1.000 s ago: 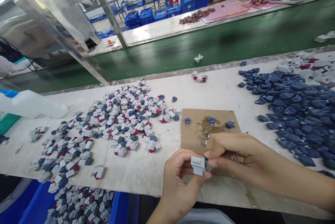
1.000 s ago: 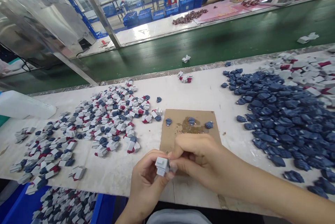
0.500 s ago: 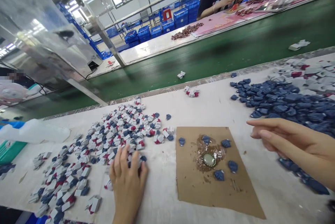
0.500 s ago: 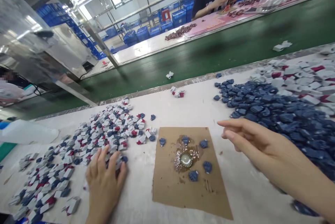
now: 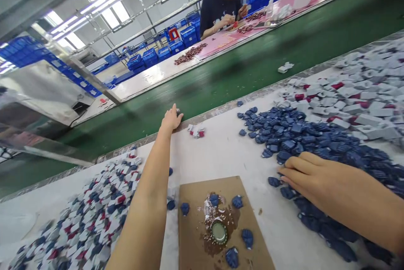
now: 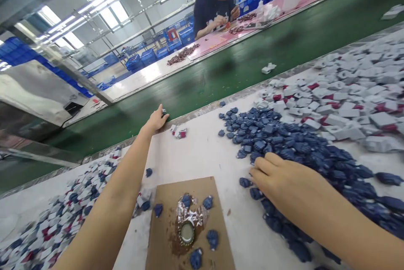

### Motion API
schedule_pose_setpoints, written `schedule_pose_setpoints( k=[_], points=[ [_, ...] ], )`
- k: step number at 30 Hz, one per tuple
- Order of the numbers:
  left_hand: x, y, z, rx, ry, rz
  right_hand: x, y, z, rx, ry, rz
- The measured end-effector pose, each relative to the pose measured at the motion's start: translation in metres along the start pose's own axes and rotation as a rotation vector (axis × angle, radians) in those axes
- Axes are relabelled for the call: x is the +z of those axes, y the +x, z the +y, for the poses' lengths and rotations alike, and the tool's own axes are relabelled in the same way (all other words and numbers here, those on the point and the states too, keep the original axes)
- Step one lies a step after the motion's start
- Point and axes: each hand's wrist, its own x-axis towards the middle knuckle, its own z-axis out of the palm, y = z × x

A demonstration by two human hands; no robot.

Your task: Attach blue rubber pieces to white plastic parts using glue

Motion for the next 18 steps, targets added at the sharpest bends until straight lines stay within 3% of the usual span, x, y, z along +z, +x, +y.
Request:
schedule_pose_setpoints(
  k=[3,8,11,14,18],
  points=[
    [0.009,0.008,0.000,-0.054,-0.018,0.024,-0.003,0.010,0.005,-0.146,-0.128,-0.032],
    [-0.026,-0.046,-0.014,-0.069,-0.155,0.122,0.013,0.053,0.022,-0.146,-0.094,-0.212],
    [-0.050,-0.106,-0.029,-0.088,-0.305,0.137,0.014,0.068,0.018,-0.156,-0.007,-0.264],
    [-0.064,-0.184,-0.044,-0.131,-0.474,0.064,0.003,0.065,-0.005,-0.125,0.086,-0.293],
    [-0.067,-0.282,-0.054,-0.340,-1.113,-0.179,-0.011,0.051,-0.055,0.065,0.691,-0.524]
  ],
)
